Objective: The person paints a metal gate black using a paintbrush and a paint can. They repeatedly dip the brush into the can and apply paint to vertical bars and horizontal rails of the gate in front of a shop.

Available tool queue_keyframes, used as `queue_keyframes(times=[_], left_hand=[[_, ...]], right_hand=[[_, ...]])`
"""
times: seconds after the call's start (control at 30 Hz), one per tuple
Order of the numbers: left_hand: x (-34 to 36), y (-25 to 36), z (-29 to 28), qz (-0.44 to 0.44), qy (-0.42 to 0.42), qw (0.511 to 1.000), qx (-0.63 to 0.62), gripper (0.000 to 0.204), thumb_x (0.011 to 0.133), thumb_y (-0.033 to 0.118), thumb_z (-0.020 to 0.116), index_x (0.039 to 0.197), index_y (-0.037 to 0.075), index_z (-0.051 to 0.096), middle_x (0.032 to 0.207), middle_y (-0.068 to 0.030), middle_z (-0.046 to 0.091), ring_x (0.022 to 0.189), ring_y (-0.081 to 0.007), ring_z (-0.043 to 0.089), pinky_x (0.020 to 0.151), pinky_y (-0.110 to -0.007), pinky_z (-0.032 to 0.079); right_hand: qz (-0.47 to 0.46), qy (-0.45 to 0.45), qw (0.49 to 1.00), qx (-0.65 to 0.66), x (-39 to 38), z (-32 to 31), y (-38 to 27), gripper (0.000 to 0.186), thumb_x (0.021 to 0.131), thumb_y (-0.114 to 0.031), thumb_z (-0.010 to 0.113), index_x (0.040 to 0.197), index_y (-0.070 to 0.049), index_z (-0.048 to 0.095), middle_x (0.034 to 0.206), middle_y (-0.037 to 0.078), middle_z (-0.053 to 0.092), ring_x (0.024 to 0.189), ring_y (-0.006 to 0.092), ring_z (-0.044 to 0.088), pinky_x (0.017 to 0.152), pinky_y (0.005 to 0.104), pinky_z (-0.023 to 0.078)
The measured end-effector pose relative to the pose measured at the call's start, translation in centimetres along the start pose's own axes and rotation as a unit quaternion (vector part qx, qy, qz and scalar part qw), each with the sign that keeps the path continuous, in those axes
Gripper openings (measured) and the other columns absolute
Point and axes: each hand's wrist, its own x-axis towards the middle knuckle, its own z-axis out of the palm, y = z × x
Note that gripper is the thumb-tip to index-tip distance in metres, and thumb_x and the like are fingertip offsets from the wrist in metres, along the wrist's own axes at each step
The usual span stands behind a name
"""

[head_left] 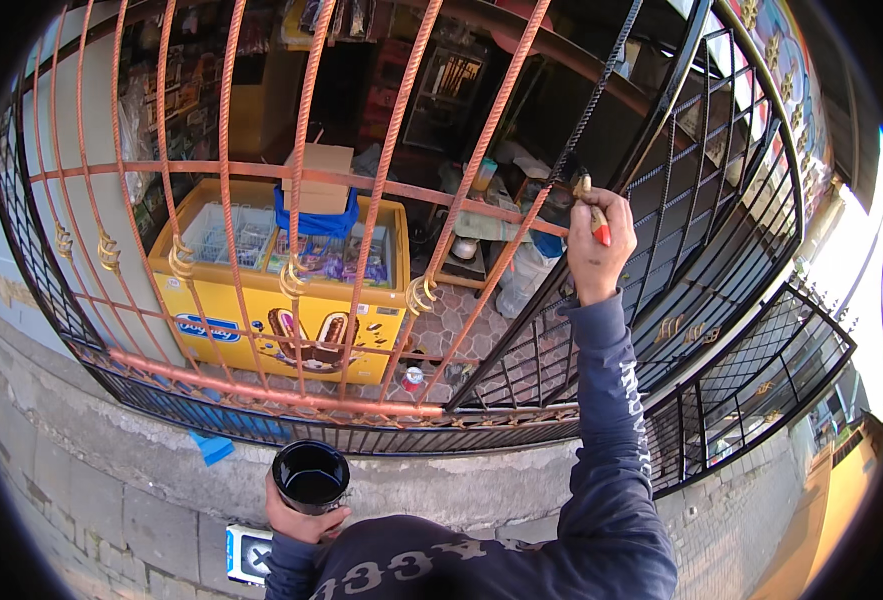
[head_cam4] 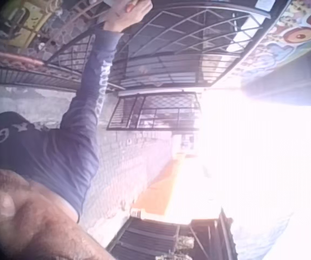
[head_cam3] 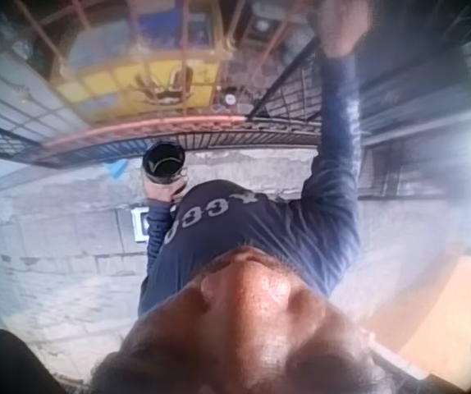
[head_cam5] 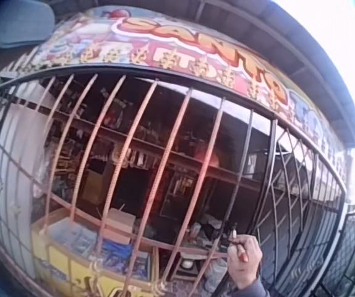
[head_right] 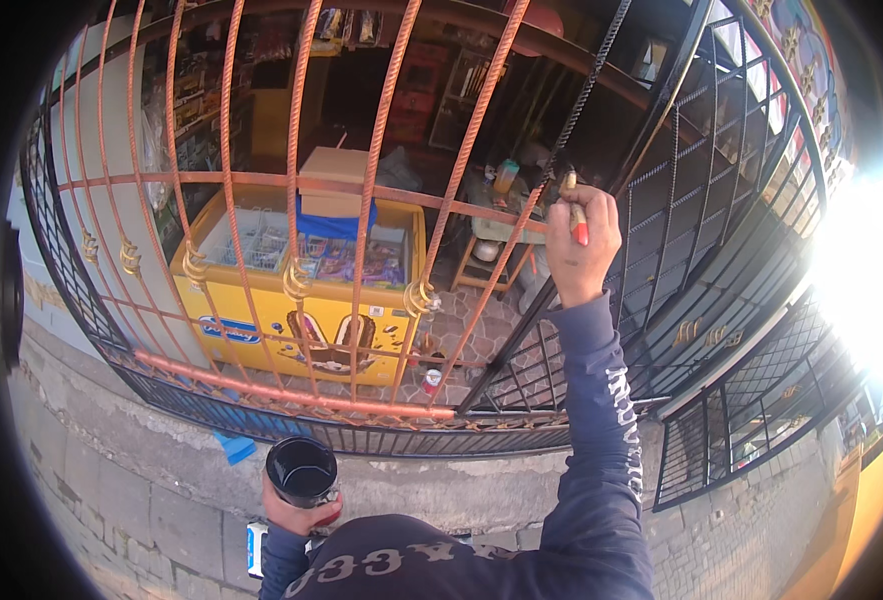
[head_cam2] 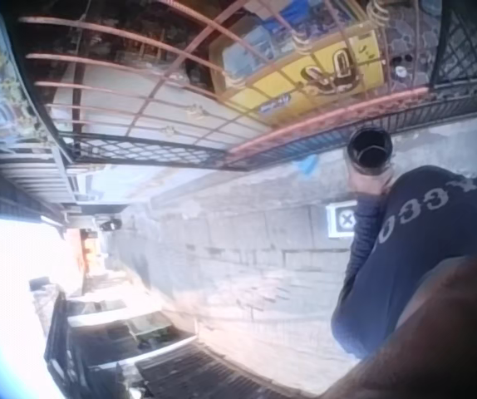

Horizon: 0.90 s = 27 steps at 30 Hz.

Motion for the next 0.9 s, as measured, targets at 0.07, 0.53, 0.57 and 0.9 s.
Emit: queue_keyframes(times=[0.07, 0.53, 0.57, 0.9], left_hand=[[0.0, -0.2, 0.1, 0.0, -0.005, 1.0, -0.006, 0.114, 0.046, 0.014, 0.104, 0.143, 0.001, 0.044, 0.129, -0.0147, 0.062, 0.117, -0.027, 0.065, 0.099, -0.04, 0.055], [-0.2, 1.1, 0.4, 0.005, -0.003, 1.0, -0.017, 0.112, 0.046, 0.008, 0.103, 0.141, 0.001, 0.043, 0.127, -0.0143, 0.063, 0.115, -0.0269, 0.066, 0.098, -0.039, 0.057], [-0.2, 1.3, 0.4, 0.006, -0.004, 1.0, -0.016, 0.111, 0.046, 0.008, 0.102, 0.14, 0.001, 0.043, 0.126, -0.0142, 0.063, 0.115, -0.0269, 0.066, 0.098, -0.04, 0.057], [-0.7, 1.9, 0.0, -0.008, -0.009, 1.0, -0.019, 0.11, 0.046, 0.006, 0.101, 0.14, 0.001, 0.043, 0.128, -0.0145, 0.062, 0.117, -0.0268, 0.065, 0.099, -0.039, 0.056]], right_hand=[[-0.024, -0.065, 0.998, 0.01, -0.9, 0.1, -0.1, 0.013, 0.084, 0.0, 0.068, 0.096, -0.002, 0.065, 0.096, 0.014, 0.068, 0.084, 0.0325, 0.069, 0.077, 0.0409, 0.056], [-0.026, -0.036, 0.999, 0.023, -3.9, 1.2, 0.4, 0.013, 0.084, -0.001, 0.069, 0.097, -0.001, 0.064, 0.094, 0.015, 0.068, 0.083, 0.0329, 0.068, 0.075, 0.0407, 0.055], [-0.053, -0.061, 0.996, 0.043, -4.1, 1.3, 0.3, 0.013, 0.084, 0.0, 0.069, 0.097, -0.001, 0.064, 0.095, 0.015, 0.067, 0.083, 0.0328, 0.068, 0.075, 0.0405, 0.055], [0.085, -0.034, 0.995, 0.028, -4.1, 0.9, 2.3, 0.011, 0.085, 0.001, 0.069, 0.096, -0.001, 0.067, 0.096, 0.013, 0.07, 0.085, 0.0262, 0.071, 0.078, 0.0356, 0.056]])
